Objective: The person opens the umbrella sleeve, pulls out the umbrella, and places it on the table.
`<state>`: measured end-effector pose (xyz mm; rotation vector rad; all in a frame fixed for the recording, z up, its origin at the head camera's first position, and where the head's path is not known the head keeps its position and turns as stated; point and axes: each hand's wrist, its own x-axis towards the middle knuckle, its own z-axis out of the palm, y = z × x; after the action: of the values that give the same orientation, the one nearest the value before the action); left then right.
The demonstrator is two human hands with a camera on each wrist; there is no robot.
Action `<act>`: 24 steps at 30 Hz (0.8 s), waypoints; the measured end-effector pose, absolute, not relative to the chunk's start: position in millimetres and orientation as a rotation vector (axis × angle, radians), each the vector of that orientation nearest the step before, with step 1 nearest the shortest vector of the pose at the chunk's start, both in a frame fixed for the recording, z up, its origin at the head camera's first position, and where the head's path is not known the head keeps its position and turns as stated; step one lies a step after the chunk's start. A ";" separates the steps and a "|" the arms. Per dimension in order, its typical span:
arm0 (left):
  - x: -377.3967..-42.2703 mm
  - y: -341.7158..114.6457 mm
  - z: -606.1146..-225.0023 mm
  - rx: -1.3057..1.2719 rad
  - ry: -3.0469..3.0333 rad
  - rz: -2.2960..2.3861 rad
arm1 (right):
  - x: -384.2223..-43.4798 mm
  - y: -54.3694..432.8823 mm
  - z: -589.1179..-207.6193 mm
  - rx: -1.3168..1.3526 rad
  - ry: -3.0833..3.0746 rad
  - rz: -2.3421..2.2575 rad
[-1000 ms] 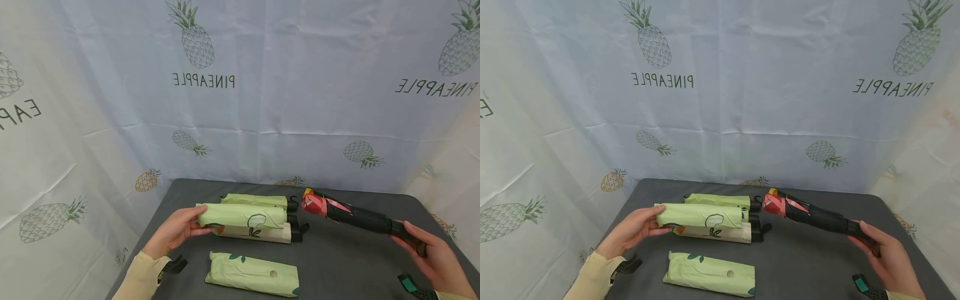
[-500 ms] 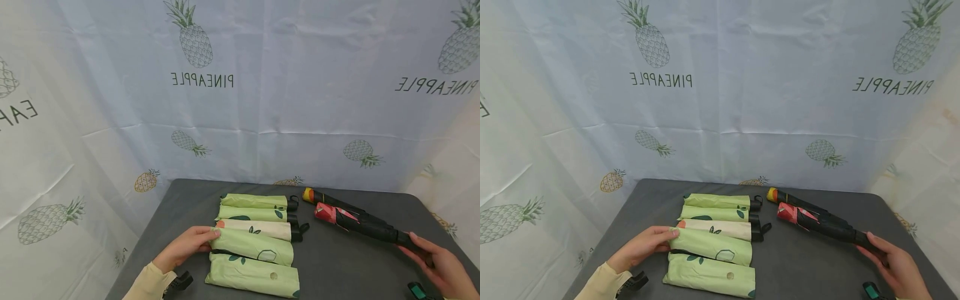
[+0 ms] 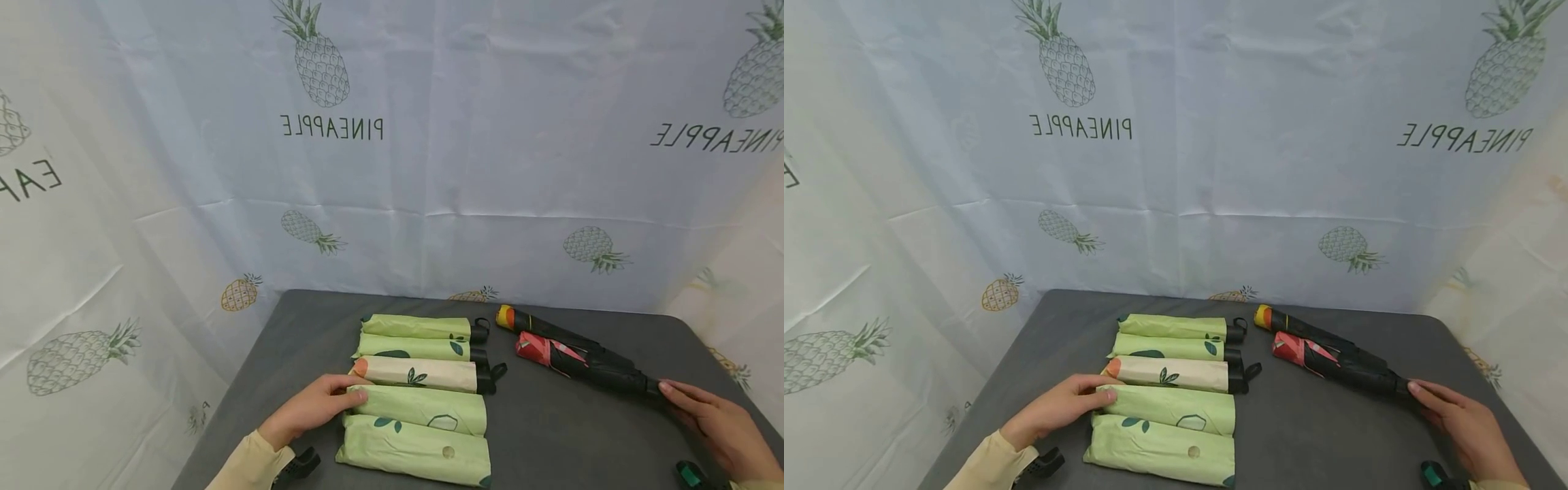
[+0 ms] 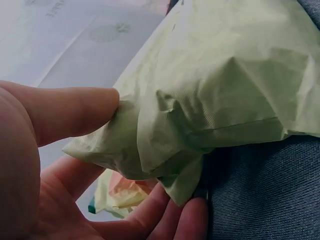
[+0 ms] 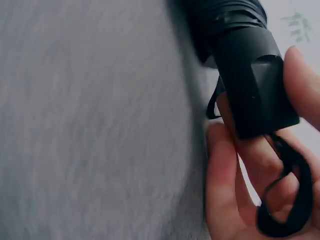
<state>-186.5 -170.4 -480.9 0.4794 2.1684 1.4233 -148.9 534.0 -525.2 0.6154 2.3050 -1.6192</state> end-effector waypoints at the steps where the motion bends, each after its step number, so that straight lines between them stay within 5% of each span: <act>1: -185.4 -169.9 -480.1 0.477 2.177 1.420 | -150.5 532.9 -525.4 0.673 2.371 -1.515; 15: -176.1 -175.3 -467.2 0.433 2.228 1.449 | -141.3 490.6 -486.6 1.035 2.803 -0.974; 19: -185.3 -184.5 -456.2 0.404 2.279 1.461 | -147.4 463.7 -463.3 0.986 3.026 -0.970; 24: -211.3 -190.1 -451.4 0.326 2.388 1.450 | -170.8 410.4 -447.7 0.622 3.156 -1.079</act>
<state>-211.3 -190.1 -451.4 0.3261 2.3880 1.4497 -170.8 410.4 -447.7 0.6221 3.1561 -1.0787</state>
